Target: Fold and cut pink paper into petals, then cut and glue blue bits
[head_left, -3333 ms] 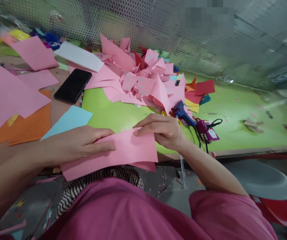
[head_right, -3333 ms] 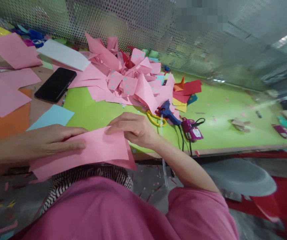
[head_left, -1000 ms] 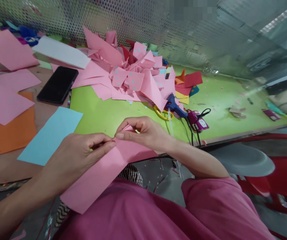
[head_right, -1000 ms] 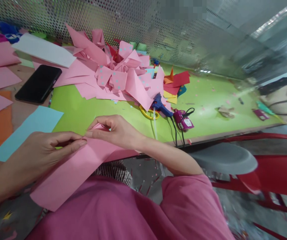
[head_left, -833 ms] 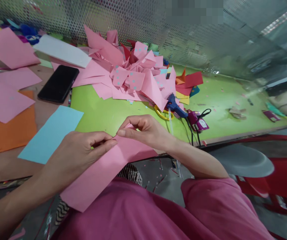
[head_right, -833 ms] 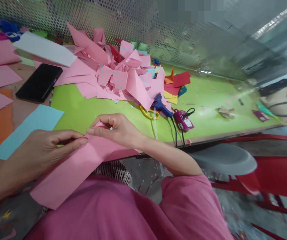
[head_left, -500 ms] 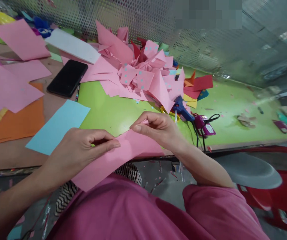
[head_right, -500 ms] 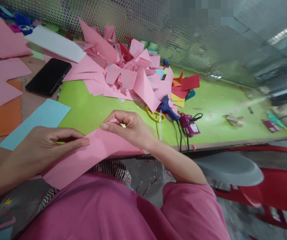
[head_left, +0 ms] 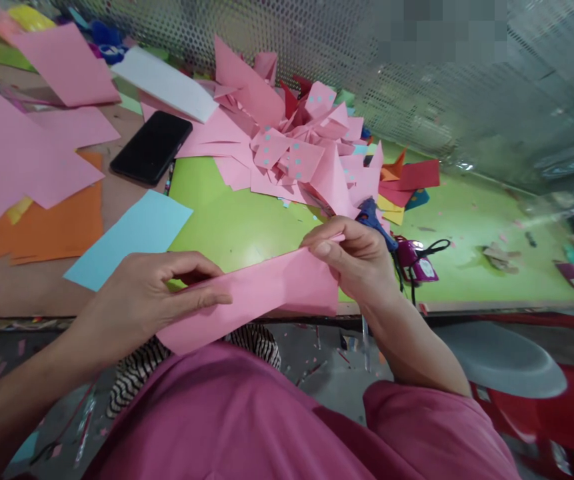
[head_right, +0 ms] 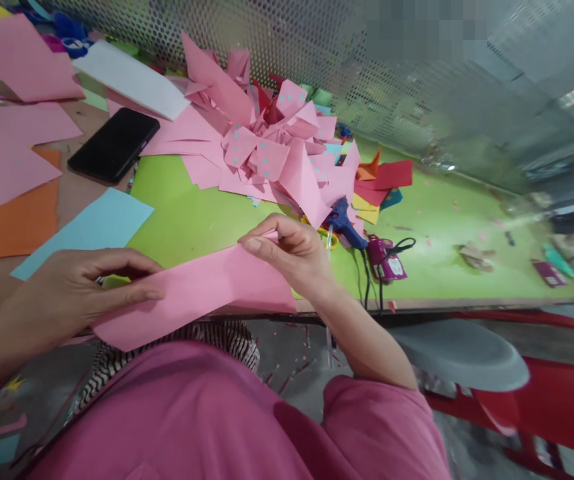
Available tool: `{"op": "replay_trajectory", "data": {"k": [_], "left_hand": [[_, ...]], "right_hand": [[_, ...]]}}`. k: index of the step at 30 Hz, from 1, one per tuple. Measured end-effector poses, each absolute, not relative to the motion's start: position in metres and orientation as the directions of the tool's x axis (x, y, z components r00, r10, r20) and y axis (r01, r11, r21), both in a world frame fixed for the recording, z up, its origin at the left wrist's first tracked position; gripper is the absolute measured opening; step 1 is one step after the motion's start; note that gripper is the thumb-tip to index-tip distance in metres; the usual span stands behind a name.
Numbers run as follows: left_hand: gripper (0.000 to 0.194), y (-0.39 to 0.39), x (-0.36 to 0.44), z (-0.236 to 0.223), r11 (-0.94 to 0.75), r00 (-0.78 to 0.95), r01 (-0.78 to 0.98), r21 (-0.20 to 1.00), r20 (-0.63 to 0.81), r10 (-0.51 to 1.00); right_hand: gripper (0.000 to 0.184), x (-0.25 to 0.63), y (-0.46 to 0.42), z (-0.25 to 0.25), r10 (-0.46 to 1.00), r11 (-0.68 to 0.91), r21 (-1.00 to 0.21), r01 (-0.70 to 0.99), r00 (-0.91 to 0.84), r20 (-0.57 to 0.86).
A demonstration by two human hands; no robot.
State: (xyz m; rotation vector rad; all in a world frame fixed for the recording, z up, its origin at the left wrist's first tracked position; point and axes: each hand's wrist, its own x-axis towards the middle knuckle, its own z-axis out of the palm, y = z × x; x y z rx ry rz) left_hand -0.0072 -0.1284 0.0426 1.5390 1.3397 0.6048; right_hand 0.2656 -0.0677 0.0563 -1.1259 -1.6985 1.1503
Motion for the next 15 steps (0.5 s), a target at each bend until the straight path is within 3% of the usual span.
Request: {"op": "replay_trajectory", "data": {"k": [15], "left_hand": [[0.036, -0.1348, -0.0084, 0.0434, 0.041, 0.213, 0.478, 0.877, -0.161, 0.964]], "right_hand": [[0.036, 0.2704, -0.0682, 0.0482, 0.954, 0.223, -0.934, 0.279, -0.259, 0.151]]}}
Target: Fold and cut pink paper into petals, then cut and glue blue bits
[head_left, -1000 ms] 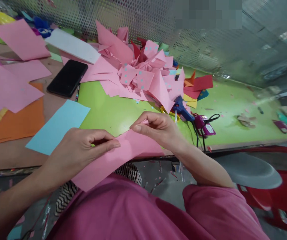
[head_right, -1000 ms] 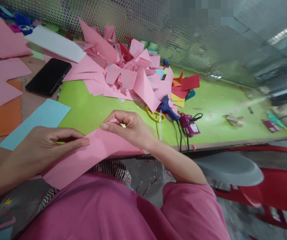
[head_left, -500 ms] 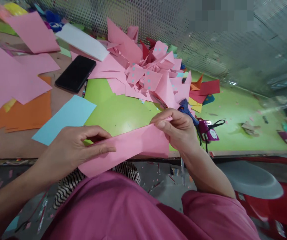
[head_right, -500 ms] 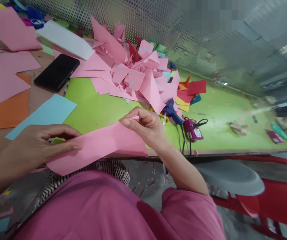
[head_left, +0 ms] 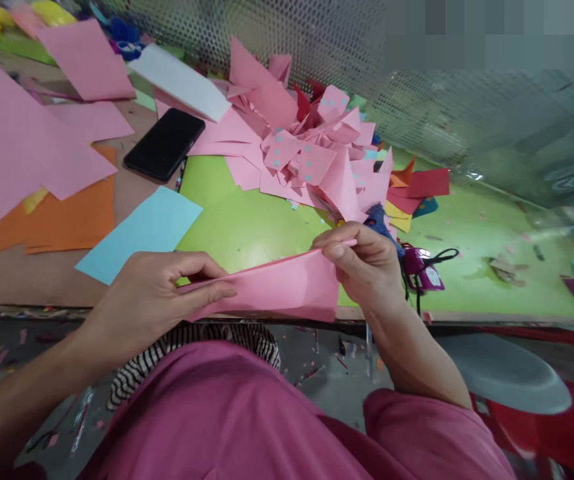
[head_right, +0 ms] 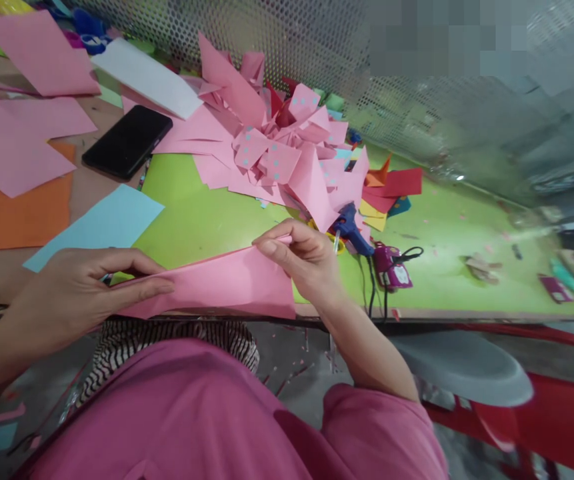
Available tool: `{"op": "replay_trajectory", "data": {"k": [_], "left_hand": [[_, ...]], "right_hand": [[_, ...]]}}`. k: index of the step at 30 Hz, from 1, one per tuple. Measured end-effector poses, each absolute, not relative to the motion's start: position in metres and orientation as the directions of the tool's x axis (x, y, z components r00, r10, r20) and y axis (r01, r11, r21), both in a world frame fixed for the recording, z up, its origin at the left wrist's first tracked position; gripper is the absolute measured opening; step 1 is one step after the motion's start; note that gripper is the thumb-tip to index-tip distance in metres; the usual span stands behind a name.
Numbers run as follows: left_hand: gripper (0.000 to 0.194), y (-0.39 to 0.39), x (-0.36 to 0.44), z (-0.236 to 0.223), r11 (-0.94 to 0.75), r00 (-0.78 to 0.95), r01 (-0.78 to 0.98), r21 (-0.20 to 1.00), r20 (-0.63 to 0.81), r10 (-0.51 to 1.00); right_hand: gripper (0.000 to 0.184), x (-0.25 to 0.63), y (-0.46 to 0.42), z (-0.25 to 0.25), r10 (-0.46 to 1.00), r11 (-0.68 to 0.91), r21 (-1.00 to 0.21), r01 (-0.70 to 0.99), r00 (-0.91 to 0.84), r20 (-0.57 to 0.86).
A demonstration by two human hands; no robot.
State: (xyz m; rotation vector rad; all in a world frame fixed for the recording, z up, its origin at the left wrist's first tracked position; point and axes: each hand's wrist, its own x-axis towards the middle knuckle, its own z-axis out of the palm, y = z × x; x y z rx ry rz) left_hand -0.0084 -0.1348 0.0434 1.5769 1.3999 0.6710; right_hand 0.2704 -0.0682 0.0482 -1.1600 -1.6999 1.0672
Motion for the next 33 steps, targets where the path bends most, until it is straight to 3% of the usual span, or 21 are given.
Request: {"op": "replay_trajectory", "data": {"k": [8, 13, 15, 18, 20, 22, 26, 33], "left_hand": [[0.036, -0.134, -0.007, 0.039, 0.095, 0.180, 0.429, 0.898, -0.188, 0.966], [0.037, -0.133, -0.008, 0.036, 0.075, 0.216, 0.386, 0.919, -0.169, 0.962], [0.037, -0.133, -0.007, 0.039, 0.056, 0.205, 0.420, 0.906, -0.155, 0.966], [0.034, -0.134, -0.004, 0.045, 0.016, 0.218, 0.457, 0.889, -0.129, 0.967], [0.030, -0.135, -0.002, 0.048, -0.024, 0.253, 0.470, 0.883, -0.108, 0.961], [0.027, -0.135, -0.001, 0.048, -0.060, 0.277, 0.482, 0.874, -0.087, 0.957], [0.029, -0.136, 0.001, 0.049, -0.095, 0.280, 0.511, 0.854, -0.061, 0.958], [0.026, -0.135, 0.000, 0.048, -0.118, 0.261, 0.531, 0.839, -0.030, 0.965]], "right_hand": [[0.035, 0.264, -0.071, 0.043, 0.968, 0.148, -0.957, 0.248, -0.233, 0.090], [0.028, 0.268, -0.066, 0.045, 0.951, 0.249, -0.900, 0.357, -0.264, 0.158], [0.027, 0.267, -0.065, 0.057, 0.901, 0.408, -0.784, 0.467, -0.344, 0.264], [0.031, 0.258, -0.069, 0.079, 0.724, 0.689, -0.445, 0.573, -0.573, 0.383], [0.029, 0.248, -0.075, 0.090, 0.605, 0.796, -0.244, 0.555, -0.710, 0.360], [0.024, 0.237, -0.078, 0.094, 0.547, 0.837, -0.162, 0.522, -0.787, 0.287], [0.020, 0.223, -0.078, 0.094, 0.505, 0.861, -0.183, 0.475, -0.842, 0.189], [0.022, 0.218, -0.074, 0.098, 0.522, 0.840, -0.276, 0.468, -0.834, 0.176]]}}
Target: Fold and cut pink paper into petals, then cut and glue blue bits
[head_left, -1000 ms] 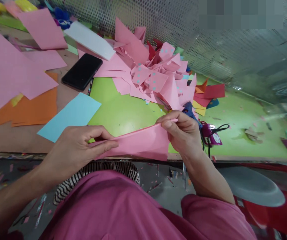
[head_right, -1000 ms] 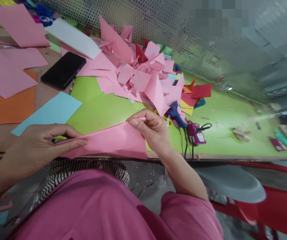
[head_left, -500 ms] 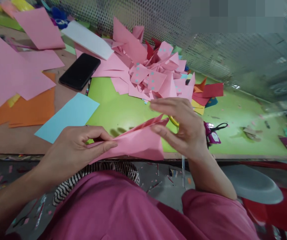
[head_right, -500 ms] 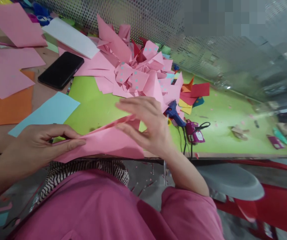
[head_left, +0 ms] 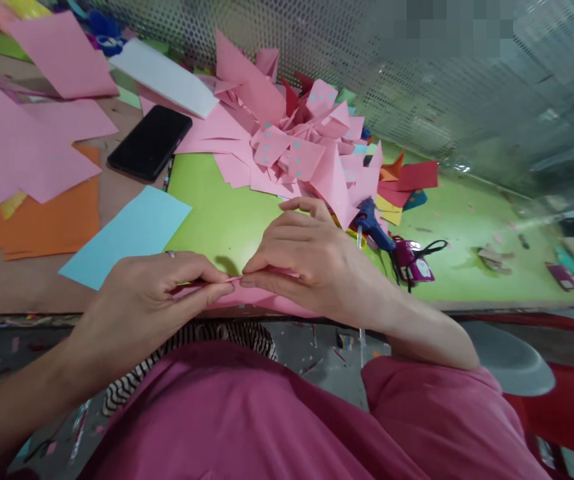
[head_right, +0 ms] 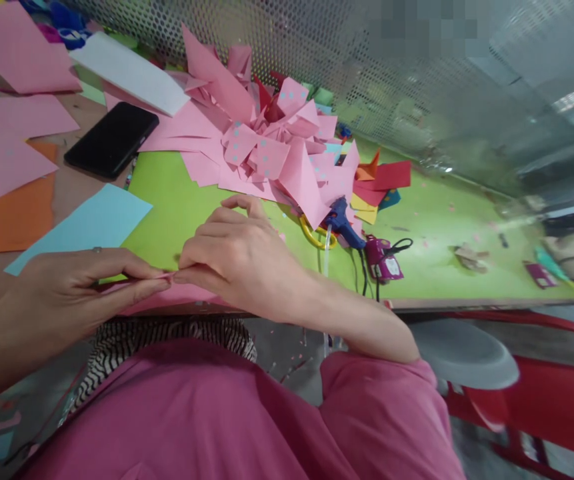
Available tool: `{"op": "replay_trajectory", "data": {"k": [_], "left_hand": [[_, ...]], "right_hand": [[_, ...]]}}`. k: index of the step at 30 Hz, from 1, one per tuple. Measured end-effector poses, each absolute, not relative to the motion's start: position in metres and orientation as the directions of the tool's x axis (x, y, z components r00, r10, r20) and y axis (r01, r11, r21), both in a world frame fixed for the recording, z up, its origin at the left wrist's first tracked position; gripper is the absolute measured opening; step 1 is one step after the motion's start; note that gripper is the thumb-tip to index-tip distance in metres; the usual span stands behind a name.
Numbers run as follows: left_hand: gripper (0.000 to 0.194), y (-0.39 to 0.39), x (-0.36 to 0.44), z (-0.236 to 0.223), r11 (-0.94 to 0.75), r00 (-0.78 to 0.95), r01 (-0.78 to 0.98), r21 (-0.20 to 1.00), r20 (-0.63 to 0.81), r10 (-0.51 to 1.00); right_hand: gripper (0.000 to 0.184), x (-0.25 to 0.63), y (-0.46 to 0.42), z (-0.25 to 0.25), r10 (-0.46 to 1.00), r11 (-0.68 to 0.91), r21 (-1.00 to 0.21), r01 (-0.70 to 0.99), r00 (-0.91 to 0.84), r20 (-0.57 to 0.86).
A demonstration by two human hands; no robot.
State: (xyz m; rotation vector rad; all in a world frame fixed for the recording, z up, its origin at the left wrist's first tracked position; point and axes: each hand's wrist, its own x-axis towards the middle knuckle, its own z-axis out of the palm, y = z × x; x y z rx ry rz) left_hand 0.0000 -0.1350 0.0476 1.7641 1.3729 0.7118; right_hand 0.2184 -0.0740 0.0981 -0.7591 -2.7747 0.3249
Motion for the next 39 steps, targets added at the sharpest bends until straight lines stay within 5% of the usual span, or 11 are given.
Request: {"op": "replay_trajectory", "data": {"k": [39], "left_hand": [[0.019, -0.151, -0.009, 0.043, -0.115, 0.072, 0.486, 0.867, 0.091, 0.993]], "right_hand": [[0.011, 0.235, -0.068, 0.108, 0.519, 0.845, -0.293, 0.447, -0.817, 0.251]]}}
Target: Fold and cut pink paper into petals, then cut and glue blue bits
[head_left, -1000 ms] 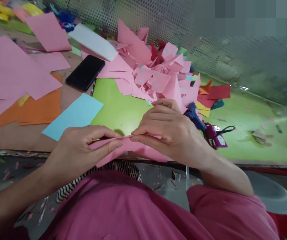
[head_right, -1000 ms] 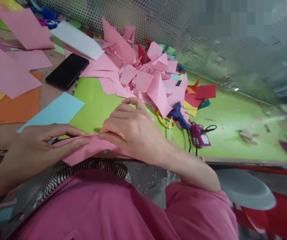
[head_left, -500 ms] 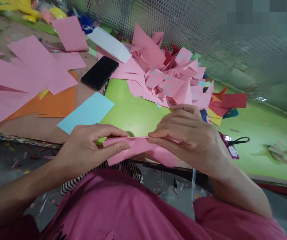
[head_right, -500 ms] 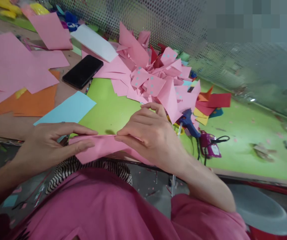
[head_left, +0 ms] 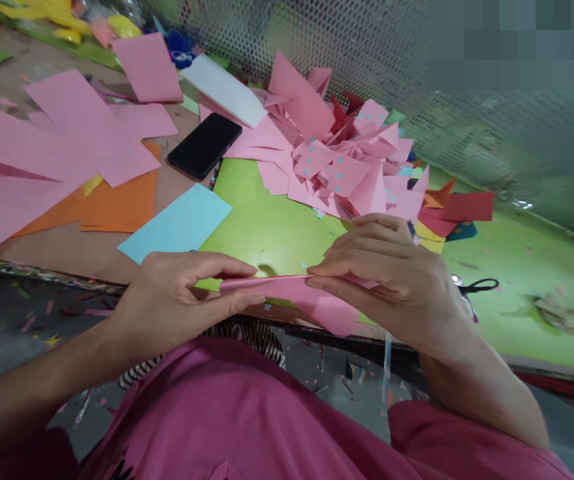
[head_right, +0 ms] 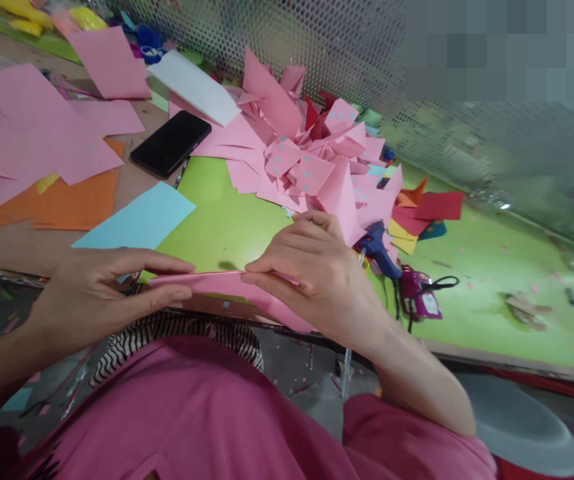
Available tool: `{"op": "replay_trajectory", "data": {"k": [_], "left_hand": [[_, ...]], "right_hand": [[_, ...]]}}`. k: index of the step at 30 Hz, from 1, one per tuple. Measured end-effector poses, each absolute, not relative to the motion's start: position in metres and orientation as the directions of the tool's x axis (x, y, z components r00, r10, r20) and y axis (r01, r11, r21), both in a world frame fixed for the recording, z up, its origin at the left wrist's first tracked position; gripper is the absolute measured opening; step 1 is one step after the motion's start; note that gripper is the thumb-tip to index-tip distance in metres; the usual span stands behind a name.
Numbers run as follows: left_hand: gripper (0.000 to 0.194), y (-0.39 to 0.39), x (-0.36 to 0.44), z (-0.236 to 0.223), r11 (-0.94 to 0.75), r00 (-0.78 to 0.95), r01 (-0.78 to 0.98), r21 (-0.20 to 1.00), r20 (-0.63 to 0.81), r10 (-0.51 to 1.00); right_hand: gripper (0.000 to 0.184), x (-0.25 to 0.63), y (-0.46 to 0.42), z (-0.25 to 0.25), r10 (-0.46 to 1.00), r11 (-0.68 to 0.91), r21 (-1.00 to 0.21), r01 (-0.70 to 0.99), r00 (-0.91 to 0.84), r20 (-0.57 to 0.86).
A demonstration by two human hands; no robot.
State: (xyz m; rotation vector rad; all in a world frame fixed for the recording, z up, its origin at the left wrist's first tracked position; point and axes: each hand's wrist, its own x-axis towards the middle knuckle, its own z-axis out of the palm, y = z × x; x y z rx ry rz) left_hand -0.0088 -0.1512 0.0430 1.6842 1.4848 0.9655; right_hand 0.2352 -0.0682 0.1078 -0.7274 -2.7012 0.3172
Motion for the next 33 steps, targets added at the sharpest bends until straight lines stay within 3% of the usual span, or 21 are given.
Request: {"op": "replay_trajectory", "data": {"k": [16, 23, 28, 30, 33], "left_hand": [[0.017, -0.151, -0.011, 0.042, -0.204, 0.114, 0.534, 0.821, 0.169, 0.979], [0.031, -0.155, -0.031, 0.040, -0.215, 0.169, 0.636, 0.741, 0.138, 0.976], [0.036, -0.147, -0.027, 0.051, -0.134, 0.037, 0.717, 0.684, 0.156, 0.987], [0.041, -0.140, -0.017, 0.056, -0.212, 0.144, 0.716, 0.665, 0.156, 0.977], [0.032, -0.131, -0.003, 0.061, -0.320, 0.289, 0.681, 0.658, 0.160, 0.944]], "right_hand": [[0.015, 0.237, -0.069, 0.106, 0.531, 0.835, -0.294, 0.465, -0.822, 0.208], [0.013, 0.244, -0.058, 0.106, 0.531, 0.771, -0.472, 0.428, -0.841, 0.105], [0.015, 0.239, -0.052, 0.108, 0.544, 0.767, -0.477, 0.430, -0.830, 0.127], [0.015, 0.231, -0.053, 0.111, 0.537, 0.775, -0.450, 0.443, -0.837, 0.101], [0.017, 0.220, -0.055, 0.117, 0.522, 0.796, -0.396, 0.459, -0.851, 0.063]]}}
